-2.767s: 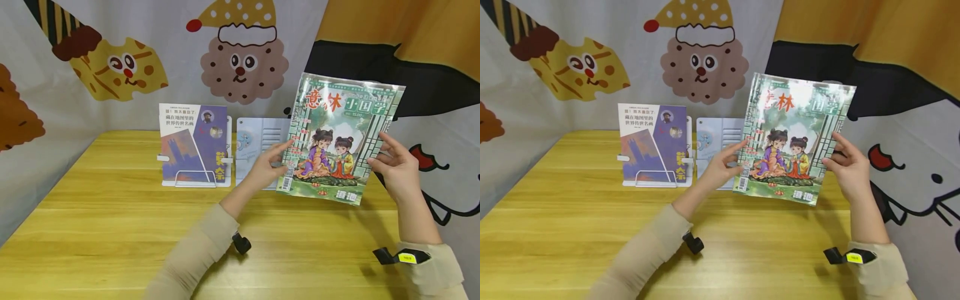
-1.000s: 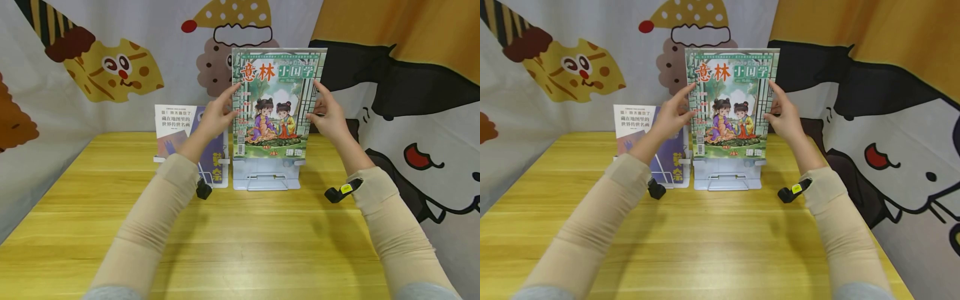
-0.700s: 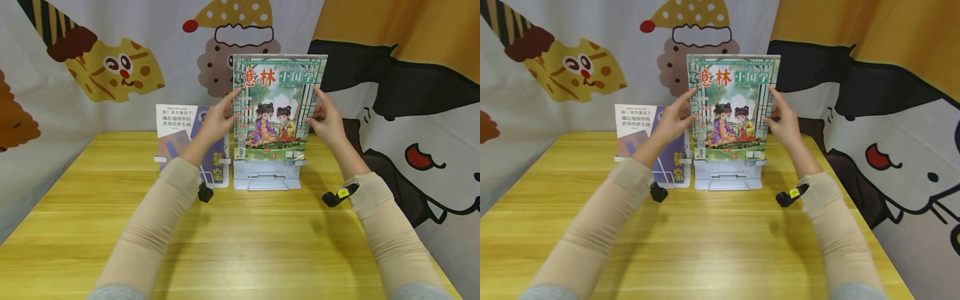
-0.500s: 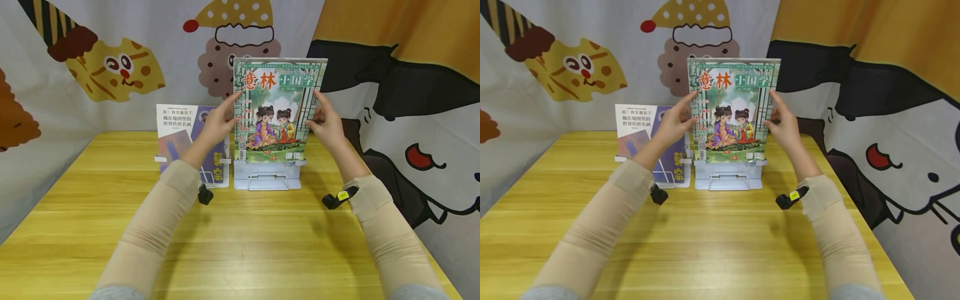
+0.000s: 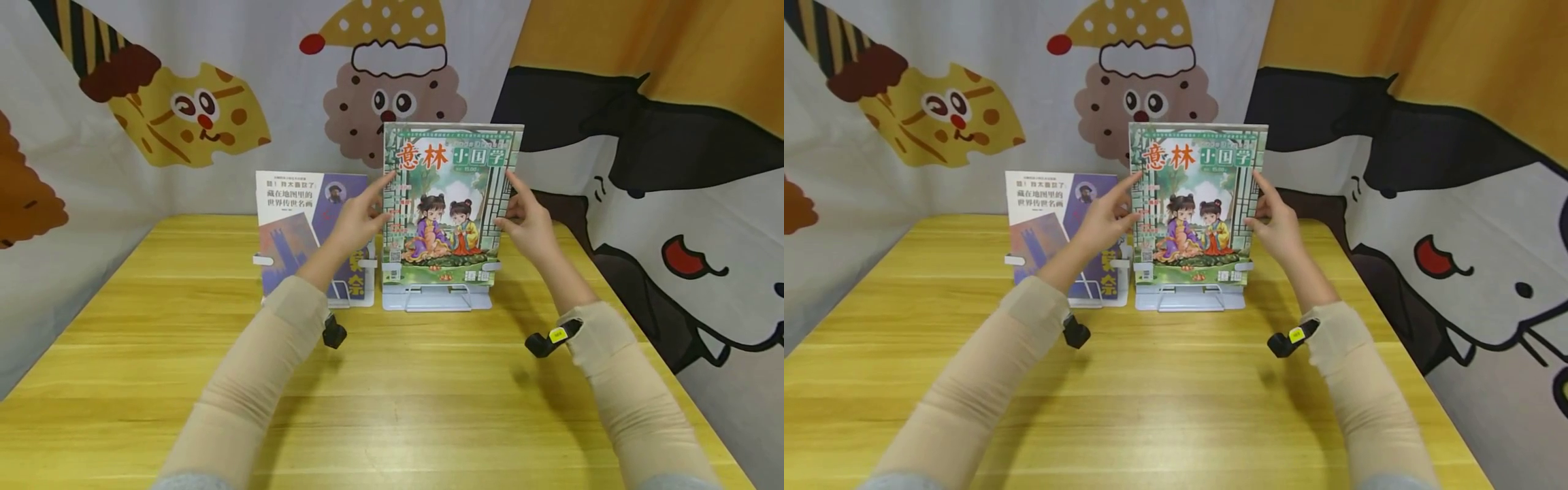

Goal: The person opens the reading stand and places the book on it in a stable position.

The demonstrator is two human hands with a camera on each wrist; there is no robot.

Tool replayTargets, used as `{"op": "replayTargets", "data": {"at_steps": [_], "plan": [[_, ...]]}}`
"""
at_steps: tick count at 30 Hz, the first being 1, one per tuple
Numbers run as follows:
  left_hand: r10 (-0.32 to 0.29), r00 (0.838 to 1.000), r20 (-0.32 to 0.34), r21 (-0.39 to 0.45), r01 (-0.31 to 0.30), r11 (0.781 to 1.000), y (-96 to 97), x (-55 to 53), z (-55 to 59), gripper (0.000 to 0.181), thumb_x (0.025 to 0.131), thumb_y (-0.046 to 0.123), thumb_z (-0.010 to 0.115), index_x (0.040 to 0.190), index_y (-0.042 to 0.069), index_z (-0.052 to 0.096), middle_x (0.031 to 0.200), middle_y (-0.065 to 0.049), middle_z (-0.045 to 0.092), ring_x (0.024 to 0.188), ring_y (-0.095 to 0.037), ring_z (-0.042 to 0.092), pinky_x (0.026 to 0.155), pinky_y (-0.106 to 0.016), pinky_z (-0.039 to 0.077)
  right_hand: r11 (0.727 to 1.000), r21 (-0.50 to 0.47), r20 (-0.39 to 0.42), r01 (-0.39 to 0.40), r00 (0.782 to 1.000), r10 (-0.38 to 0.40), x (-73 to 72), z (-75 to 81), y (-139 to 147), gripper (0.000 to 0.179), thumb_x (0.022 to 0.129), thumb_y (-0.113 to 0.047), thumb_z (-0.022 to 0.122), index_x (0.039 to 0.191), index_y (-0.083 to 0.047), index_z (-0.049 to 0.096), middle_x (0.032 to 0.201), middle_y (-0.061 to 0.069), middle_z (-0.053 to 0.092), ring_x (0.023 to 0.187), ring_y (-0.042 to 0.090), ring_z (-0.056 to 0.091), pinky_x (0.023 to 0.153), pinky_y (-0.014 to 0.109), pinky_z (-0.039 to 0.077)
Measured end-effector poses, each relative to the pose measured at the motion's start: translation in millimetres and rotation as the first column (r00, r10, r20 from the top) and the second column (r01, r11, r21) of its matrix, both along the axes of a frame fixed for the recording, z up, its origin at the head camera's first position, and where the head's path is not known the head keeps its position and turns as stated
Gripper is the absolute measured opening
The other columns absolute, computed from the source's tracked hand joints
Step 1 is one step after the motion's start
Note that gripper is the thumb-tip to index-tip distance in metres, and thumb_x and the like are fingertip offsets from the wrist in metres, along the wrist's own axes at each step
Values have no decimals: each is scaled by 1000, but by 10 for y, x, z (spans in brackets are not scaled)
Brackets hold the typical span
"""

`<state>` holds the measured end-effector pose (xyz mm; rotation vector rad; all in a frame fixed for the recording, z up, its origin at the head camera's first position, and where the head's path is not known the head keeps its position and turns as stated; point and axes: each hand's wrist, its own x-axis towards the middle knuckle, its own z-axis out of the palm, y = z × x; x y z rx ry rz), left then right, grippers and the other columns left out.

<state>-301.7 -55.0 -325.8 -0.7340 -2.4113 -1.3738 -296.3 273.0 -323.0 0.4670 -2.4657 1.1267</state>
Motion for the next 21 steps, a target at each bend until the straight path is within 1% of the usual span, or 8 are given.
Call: {"op": "replayTargets", "data": {"at_steps": [3,7,11,14,18,20,21], "plan": [[10,1000,26,-11,-9,1000,1,28,-59,78,89,1,66,150,35,30,88,-7,57,61,-20,56,52,-31,49,1000,-9,32,0,999,1,5,-59,6,94,83,7,69,149,-44,25,101,12,49,95,27,59,73,33,48],[24,998,52,-15,-23,1000,6,53,-140,81,87,-1,67,151,34,29,99,-8,56,74,-18,58,57,-29,51,1000,-14,87,1,996,0,17,-131,8,95,84,6,68,149,-45,22,104,13,49,101,29,58,70,30,48],[22,998,57,4,-22,1000,16,66,-186,84,85,-4,68,151,30,29,110,-11,53,76,-19,57,60,-29,52,1000,-12,110,5,994,-4,19,-179,14,95,85,5,68,150,-46,20,108,14,49,101,29,57,73,31,48],[19,999,50,10,-20,1000,24,67,-194,84,84,-6,67,151,27,29,113,-13,54,75,-20,57,61,-29,52,1000,-14,119,3,993,-2,11,-191,20,95,85,5,68,149,-47,20,108,13,49,98,28,56,71,30,48],[20,999,45,-18,-19,1000,37,74,-175,84,84,-7,66,152,25,28,108,-13,57,74,-19,56,63,-28,52,1000,-5,153,-3,988,4,9,-193,32,95,85,4,68,149,-46,20,109,12,49,96,26,56,66,26,48],[28,999,44,-56,-26,998,46,81,-153,85,85,-7,66,152,25,27,100,-13,59,70,-19,55,61,-28,51,1000,10,168,-5,986,4,16,-186,40,94,85,3,69,150,-44,20,109,13,50,95,27,57,68,28,50],[35,998,43,-80,-31,996,52,85,-138,85,85,-7,66,152,25,26,99,-12,59,68,-19,55,60,-28,51,1000,22,173,-7,985,3,18,-181,44,94,85,3,69,151,-43,19,109,13,50,95,28,58,69,31,51]]}}
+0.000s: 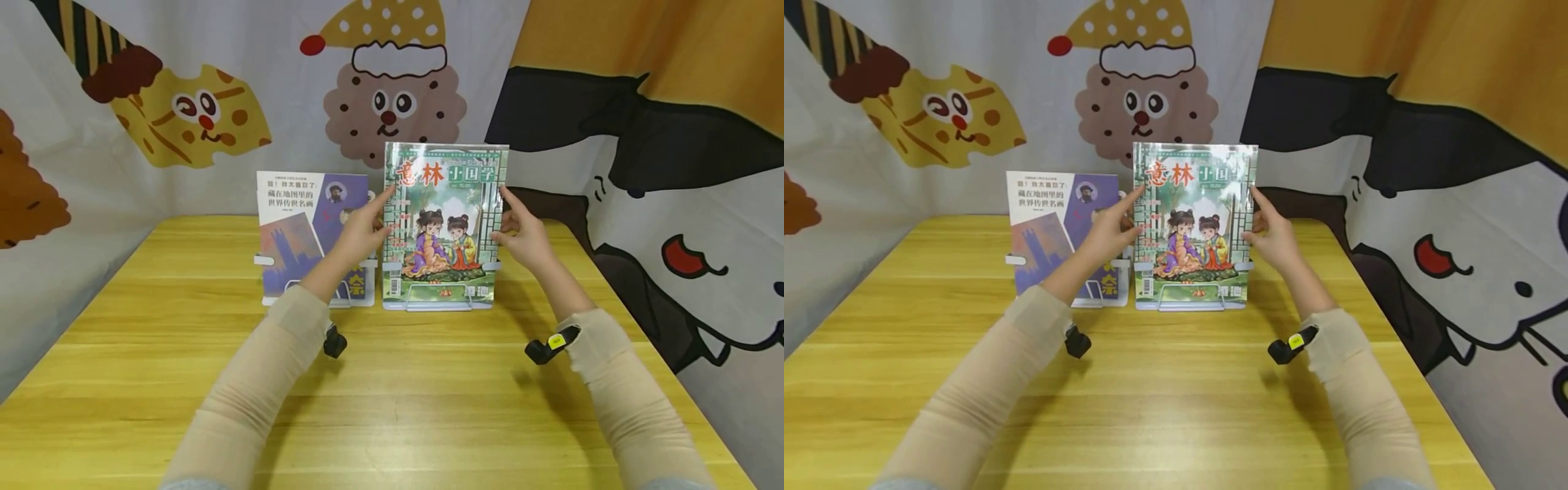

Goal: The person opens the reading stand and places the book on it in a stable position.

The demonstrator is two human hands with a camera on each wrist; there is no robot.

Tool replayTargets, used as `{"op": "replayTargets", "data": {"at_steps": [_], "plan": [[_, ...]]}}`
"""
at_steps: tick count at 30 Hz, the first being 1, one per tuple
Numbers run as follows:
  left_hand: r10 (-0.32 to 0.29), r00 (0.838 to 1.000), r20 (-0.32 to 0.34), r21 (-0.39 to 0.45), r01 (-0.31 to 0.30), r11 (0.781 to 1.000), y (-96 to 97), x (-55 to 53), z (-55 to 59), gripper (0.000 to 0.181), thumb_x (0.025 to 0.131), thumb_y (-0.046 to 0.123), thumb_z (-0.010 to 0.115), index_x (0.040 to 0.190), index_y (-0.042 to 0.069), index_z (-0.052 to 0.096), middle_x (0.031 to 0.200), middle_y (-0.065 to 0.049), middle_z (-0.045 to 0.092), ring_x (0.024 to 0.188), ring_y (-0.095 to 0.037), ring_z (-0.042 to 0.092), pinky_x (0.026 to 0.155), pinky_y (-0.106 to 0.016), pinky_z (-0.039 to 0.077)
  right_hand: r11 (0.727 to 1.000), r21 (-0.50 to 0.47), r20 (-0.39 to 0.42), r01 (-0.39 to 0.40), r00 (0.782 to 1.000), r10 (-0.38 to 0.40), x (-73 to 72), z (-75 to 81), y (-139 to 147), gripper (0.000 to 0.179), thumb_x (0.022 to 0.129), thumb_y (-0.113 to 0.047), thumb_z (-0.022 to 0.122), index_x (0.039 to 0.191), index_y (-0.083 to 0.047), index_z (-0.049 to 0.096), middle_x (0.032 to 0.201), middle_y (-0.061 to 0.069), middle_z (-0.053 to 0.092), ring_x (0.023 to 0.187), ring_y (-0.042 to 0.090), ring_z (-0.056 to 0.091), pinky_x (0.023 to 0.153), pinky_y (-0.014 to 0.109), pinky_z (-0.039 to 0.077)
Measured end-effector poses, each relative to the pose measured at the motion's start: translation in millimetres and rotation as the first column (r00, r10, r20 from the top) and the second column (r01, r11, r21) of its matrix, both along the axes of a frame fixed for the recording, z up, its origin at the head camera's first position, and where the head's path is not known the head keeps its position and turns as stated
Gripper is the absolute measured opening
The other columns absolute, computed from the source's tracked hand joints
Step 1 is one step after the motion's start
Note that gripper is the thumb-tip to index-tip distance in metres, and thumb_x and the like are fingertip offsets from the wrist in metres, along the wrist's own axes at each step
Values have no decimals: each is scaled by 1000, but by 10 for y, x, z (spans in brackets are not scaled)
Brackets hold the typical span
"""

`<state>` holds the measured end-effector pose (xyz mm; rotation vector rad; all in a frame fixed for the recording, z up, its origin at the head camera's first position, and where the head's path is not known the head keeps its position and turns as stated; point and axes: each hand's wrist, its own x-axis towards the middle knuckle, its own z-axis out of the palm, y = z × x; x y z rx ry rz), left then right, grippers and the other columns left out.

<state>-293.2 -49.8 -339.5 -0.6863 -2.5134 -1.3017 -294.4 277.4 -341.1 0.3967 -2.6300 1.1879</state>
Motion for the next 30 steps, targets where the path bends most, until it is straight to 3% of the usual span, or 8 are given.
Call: {"op": "replayTargets", "data": {"at_steps": [3,6,9,11,12,16,24,30], "plan": [[29,1000,-7,-108,-29,994,14,4,58,86,86,-3,67,153,27,22,86,-9,59,59,-18,53,54,-28,49,997,72,1,-4,1000,4,-1,36,3,93,85,2,70,152,-39,19,109,14,52,94,30,60,71,40,53],[60,998,-14,-218,-61,974,21,7,119,86,88,3,68,154,29,19,76,-6,59,55,-18,53,51,-28,48,986,167,-10,-13,1000,15,-12,88,8,93,84,-1,72,153,-36,19,108,15,54,92,32,62,72,45,53],[66,998,-9,-274,-66,959,17,4,161,85,89,7,68,154,29,19,68,-5,56,56,-18,53,52,-29,47,970,242,-15,-29,999,34,-23,148,27,93,85,-3,72,153,-34,18,107,17,58,90,33,62,72,47,53],[57,998,-5,-280,-56,958,4,2,173,83,89,6,67,154,27,20,70,-4,56,59,-18,54,56,-30,48,961,274,-8,-43,999,47,-22,185,46,92,85,-5,72,154,-33,18,107,18,60,90,34,62,72,48,52],[54,999,-2,-278,-52,959,-6,1,174,82,89,6,67,154,27,20,72,-3,57,60,-17,54,64,-33,50,956,288,-7,-49,999,53,-19,201,58,92,85,-6,72,154,-33,17,106,19,60,91,34,62,73,48,52],[26,1000,7,-252,-24,968,-73,9,194,80,88,3,66,153,22,24,79,-3,62,63,-16,57,70,-34,51,943,328,-1,-61,998,65,17,279,120,86,87,-8,71,154,-28,20,109,19,62,94,36,61,77,50,51],[-18,1000,-8,-268,15,963,-343,204,408,68,90,9,65,149,14,34,86,-4,64,66,-17,58,61,-32,49,920,388,48,-57,998,41,197,582,261,62,95,-24,61,150,-17,34,121,19,57,101,36,58,77,50,50],[-3,999,-51,-312,-13,950,-714,388,562,56,91,12,65,143,11,44,91,-6,67,61,-18,58,57,-33,47,883,467,-52,-37,996,69,318,709,402,53,95,-22,62,142,-6,45,124,22,56,101,39,57,79,54,47]]}}
